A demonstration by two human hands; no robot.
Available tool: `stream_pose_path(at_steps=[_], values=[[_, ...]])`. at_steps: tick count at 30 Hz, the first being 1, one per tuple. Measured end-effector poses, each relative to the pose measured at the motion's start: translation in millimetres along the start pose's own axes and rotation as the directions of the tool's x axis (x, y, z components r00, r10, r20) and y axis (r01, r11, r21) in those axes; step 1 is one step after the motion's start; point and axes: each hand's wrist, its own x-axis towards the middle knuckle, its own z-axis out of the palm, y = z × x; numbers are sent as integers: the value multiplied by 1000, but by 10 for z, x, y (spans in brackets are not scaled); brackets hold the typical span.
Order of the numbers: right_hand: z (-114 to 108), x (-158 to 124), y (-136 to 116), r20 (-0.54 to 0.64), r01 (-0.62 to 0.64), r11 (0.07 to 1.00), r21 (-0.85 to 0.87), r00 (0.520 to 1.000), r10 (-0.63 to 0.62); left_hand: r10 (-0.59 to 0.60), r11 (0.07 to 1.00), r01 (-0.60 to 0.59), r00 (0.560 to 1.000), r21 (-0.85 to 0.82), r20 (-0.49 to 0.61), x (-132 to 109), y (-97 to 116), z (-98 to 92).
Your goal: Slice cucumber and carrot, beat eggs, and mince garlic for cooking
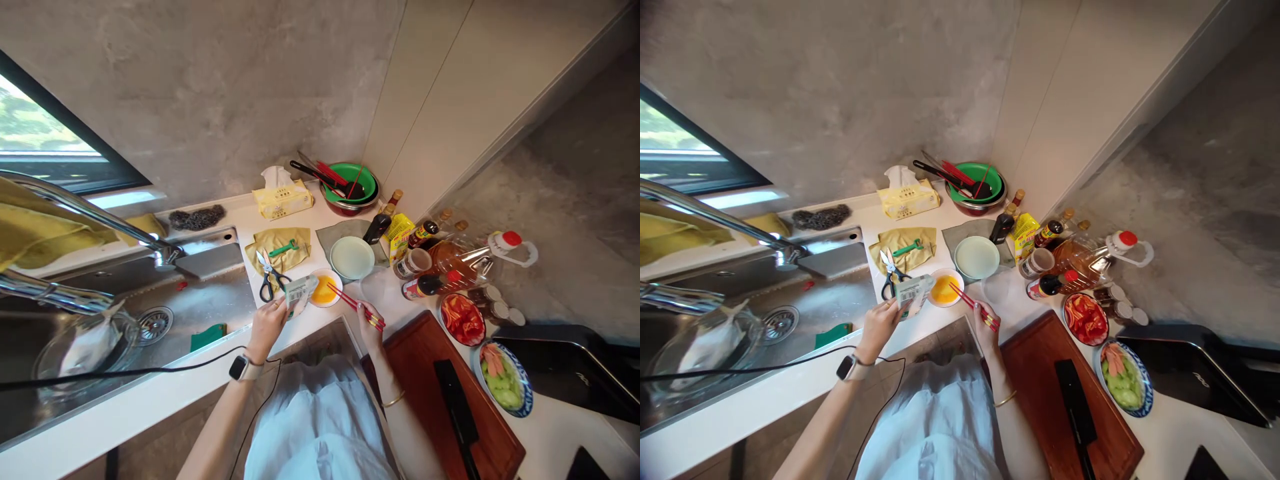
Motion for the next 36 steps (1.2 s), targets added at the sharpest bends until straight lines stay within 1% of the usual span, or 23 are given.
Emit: stream_pose_path(at_steps=[5,8,15,17,19,21,23,26,29,32,36], values=[[29,28,21,18,-8,1000,7,1000,7,-3,1000,3,1000,13,14,-4,12,-12],[35,46,31,28,-2,1000,14,1000,2,-30,999,30,999,24,10,-5,1,-16],[49,68,3,30,-5,1000,21,1000,5,-64,998,66,991,-18,116,4,26,-32],[55,66,-16,34,-18,999,37,999,16,-64,998,66,992,-12,112,19,43,-71],[59,64,-34,44,-37,997,60,998,34,-73,997,73,994,8,81,38,52,-112],[60,63,-52,54,-41,997,65,998,38,-53,999,52,995,16,80,54,52,-141],[58,63,-66,55,-32,998,54,998,29,-34,999,33,994,8,105,57,47,-150],[49,66,-78,51,-28,999,41,998,26,-50,999,49,990,13,133,40,40,-138],[44,66,-61,51,-11,1000,12,999,10,-37,999,35,985,17,171,35,36,-131],[52,60,-15,54,-27,999,27,998,25,-40,999,35,986,31,164,56,33,-141],[71,46,27,53,-48,997,59,998,45,11,1000,-14,987,16,162,62,37,-146]])
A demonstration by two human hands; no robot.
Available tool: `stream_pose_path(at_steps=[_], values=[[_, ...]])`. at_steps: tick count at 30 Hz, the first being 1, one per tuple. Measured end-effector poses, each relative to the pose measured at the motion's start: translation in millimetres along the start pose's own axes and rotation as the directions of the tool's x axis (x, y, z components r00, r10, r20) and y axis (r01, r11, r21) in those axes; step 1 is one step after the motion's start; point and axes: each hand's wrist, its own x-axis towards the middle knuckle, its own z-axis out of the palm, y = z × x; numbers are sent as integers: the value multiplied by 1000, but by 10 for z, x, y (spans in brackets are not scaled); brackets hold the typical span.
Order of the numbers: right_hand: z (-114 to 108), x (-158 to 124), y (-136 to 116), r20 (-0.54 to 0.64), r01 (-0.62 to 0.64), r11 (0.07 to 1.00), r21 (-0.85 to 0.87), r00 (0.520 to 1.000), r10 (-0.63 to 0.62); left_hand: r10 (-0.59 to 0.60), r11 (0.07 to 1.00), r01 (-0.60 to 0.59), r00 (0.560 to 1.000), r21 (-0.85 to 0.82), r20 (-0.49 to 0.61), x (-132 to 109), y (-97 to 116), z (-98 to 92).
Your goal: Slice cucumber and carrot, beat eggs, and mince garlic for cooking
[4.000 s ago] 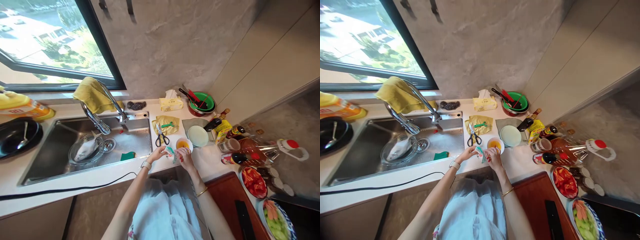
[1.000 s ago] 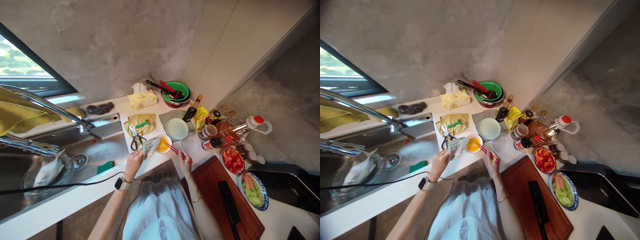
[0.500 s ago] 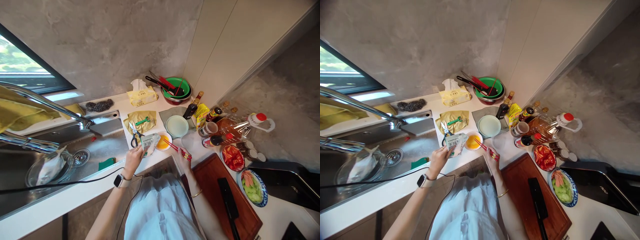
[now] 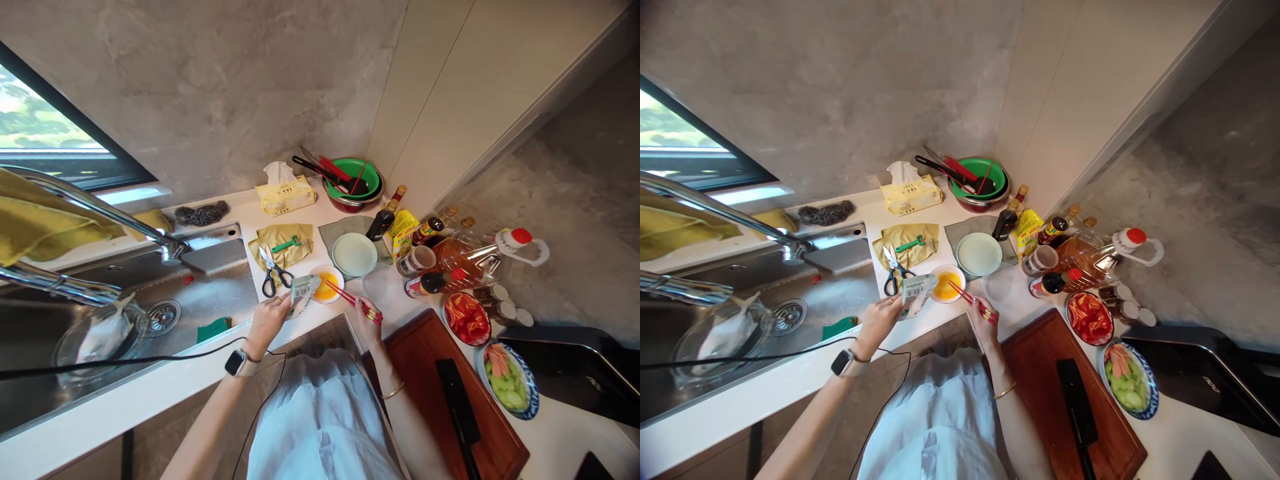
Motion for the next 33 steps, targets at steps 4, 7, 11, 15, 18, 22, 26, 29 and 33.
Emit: stream_pose_path(at_steps=[4,7,11,15,18,22,26,29,33], values=[[-1,4,-14,-9,11,1000,-15,1000,-11,-36,999,37,999,-28,22,-43,16,25],[-17,18,-23,-9,23,999,-40,1000,-24,-43,999,43,999,-32,18,-67,24,44],[-34,36,-5,3,34,998,-52,999,-34,-43,999,44,998,-31,36,-79,21,56],[-43,38,9,1,43,998,-54,999,-43,-45,999,45,998,-8,34,-87,8,63],[-45,36,7,1,40,998,-55,999,-40,-52,999,52,998,4,47,-70,8,76],[-44,35,-14,-9,40,998,-54,999,-41,-37,999,39,998,-32,48,-7,44,101],[-53,42,-32,-27,41,998,-40,999,-42,-61,996,65,996,-62,67,53,88,110],[-67,56,-8,-21,46,998,-50,999,-47,-77,995,82,993,-52,92,73,92,112],[-77,70,47,-18,35,998,-51,999,-36,-83,996,85,991,-21,101,78,71,138]])
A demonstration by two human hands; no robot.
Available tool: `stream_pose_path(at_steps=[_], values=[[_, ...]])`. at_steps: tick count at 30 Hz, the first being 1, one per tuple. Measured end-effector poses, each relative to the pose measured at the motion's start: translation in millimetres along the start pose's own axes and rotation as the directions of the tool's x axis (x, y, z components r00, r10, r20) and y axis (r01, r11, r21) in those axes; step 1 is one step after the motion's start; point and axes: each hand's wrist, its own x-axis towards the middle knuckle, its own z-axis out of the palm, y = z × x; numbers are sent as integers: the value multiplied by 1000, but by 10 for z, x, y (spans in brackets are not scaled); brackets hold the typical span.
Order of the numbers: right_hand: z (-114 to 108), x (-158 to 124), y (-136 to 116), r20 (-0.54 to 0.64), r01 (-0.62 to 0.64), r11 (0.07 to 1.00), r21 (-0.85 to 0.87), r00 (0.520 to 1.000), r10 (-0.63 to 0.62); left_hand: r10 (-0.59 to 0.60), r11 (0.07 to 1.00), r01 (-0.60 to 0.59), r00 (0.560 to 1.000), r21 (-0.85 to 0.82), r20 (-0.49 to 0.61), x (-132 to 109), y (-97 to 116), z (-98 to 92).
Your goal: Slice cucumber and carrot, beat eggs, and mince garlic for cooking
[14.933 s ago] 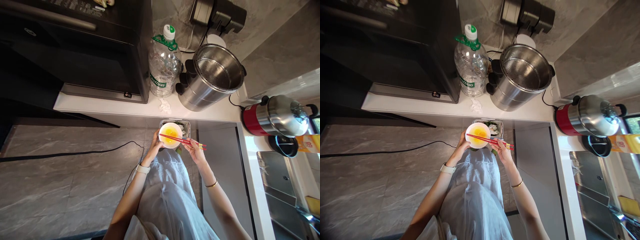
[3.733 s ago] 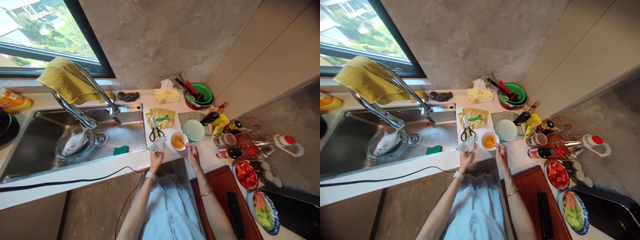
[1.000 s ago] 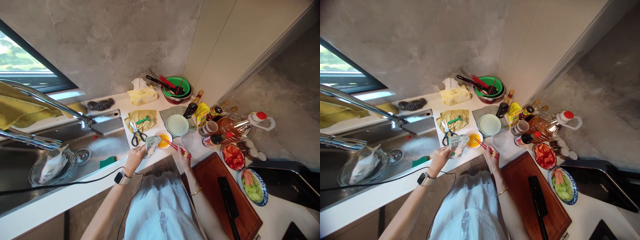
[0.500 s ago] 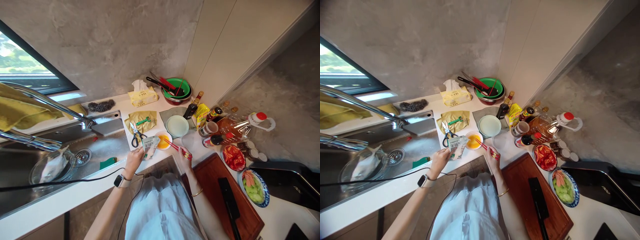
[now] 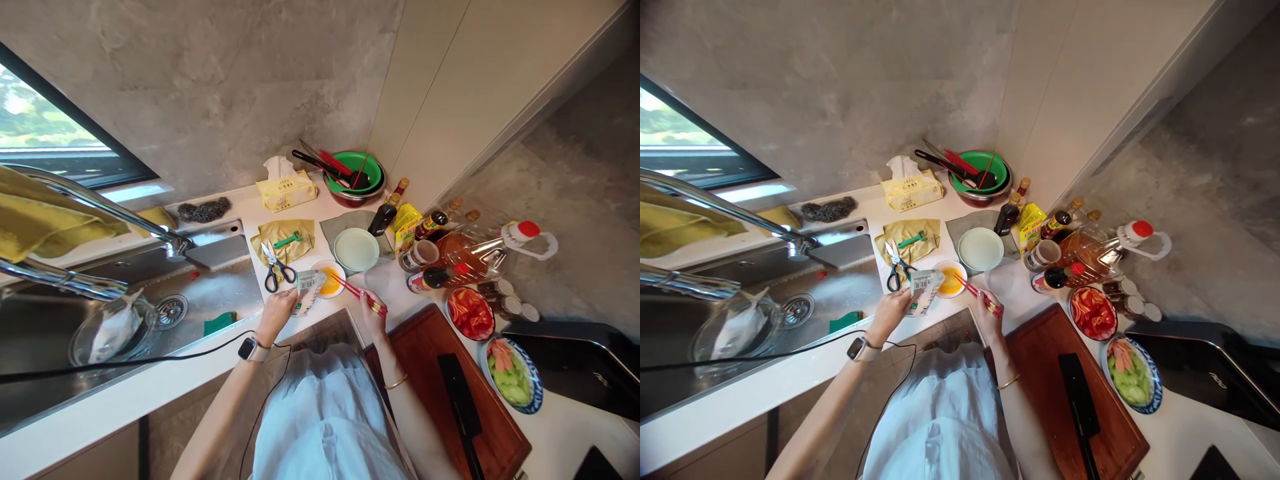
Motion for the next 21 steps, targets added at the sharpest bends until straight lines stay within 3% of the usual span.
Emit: stream_pose_path(at_steps=[6,9,12,15,18,21], values=[[2,-6,9,13,2,1000,-3,1000,-2,-27,1000,27,999,1,-36,-10,-57,76],[-31,20,-45,34,30,999,-44,999,-29,-38,998,33,992,-49,-116,-81,-104,125],[-81,93,-140,78,67,993,-100,995,-59,-133,982,99,968,-162,-214,-207,-122,210],[-104,202,-224,150,84,988,-130,987,-64,-278,924,193,932,-330,-234,-333,-75,347],[-72,320,-246,221,53,993,-105,975,-28,-490,784,301,838,-543,-242,-410,33,500],[-16,432,-217,251,-9,1000,-25,968,15,-721,539,366,667,-759,-190,-434,150,617]])
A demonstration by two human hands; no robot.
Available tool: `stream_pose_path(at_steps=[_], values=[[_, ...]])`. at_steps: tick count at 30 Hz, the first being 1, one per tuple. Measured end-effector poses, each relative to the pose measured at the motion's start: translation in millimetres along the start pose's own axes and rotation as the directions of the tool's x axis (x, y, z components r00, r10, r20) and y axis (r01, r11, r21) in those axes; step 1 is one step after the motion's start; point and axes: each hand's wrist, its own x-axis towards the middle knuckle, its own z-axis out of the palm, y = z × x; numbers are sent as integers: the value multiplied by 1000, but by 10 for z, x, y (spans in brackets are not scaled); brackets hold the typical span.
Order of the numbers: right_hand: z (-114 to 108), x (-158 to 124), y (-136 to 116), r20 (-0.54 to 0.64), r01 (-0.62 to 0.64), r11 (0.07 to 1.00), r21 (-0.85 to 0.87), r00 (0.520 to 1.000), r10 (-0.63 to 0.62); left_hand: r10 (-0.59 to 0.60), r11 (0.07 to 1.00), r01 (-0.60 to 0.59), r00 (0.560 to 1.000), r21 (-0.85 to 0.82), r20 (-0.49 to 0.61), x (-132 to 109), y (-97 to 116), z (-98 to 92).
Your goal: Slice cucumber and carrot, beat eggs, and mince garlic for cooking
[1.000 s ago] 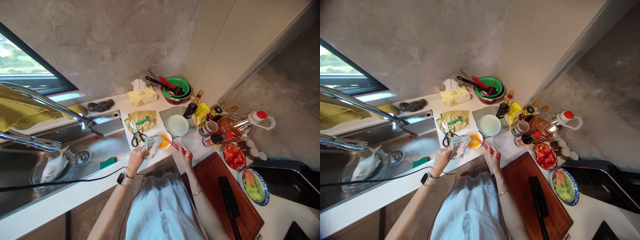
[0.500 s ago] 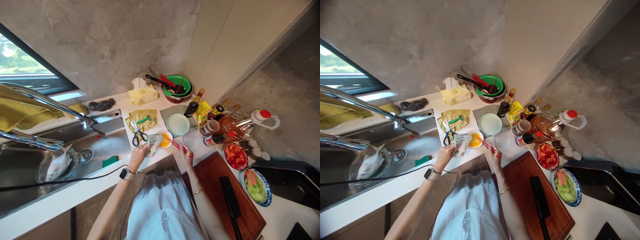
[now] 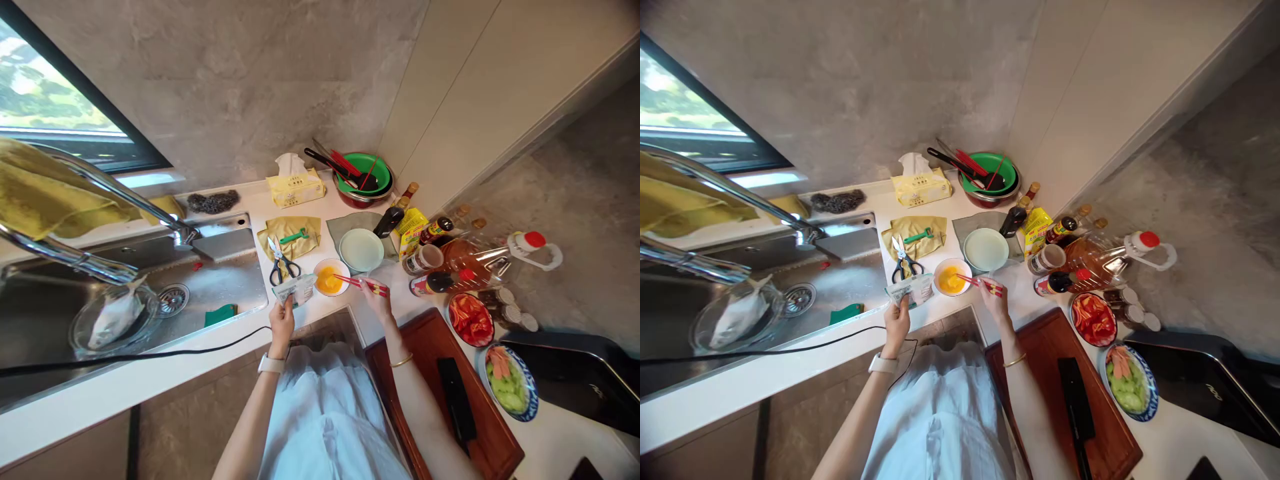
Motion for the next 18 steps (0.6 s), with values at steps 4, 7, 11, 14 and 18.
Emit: stream_pose_path(at_steps=[4,7,11,14,18], values=[[4,128,25,37,-102,987,127,995,98,-227,951,203,971,-233,-80,-82,-28,77],[-20,189,9,93,-151,978,147,986,138,-281,928,244,955,-281,-97,-98,-69,71],[-58,230,-18,140,-182,971,154,977,160,-299,907,241,946,-346,-123,-12,-99,49],[-87,234,-20,137,-175,974,145,978,155,-284,885,201,948,-419,-144,184,-45,72],[-114,216,-19,125,-168,979,115,980,154,-201,866,106,968,-489,-147,595,140,177]])
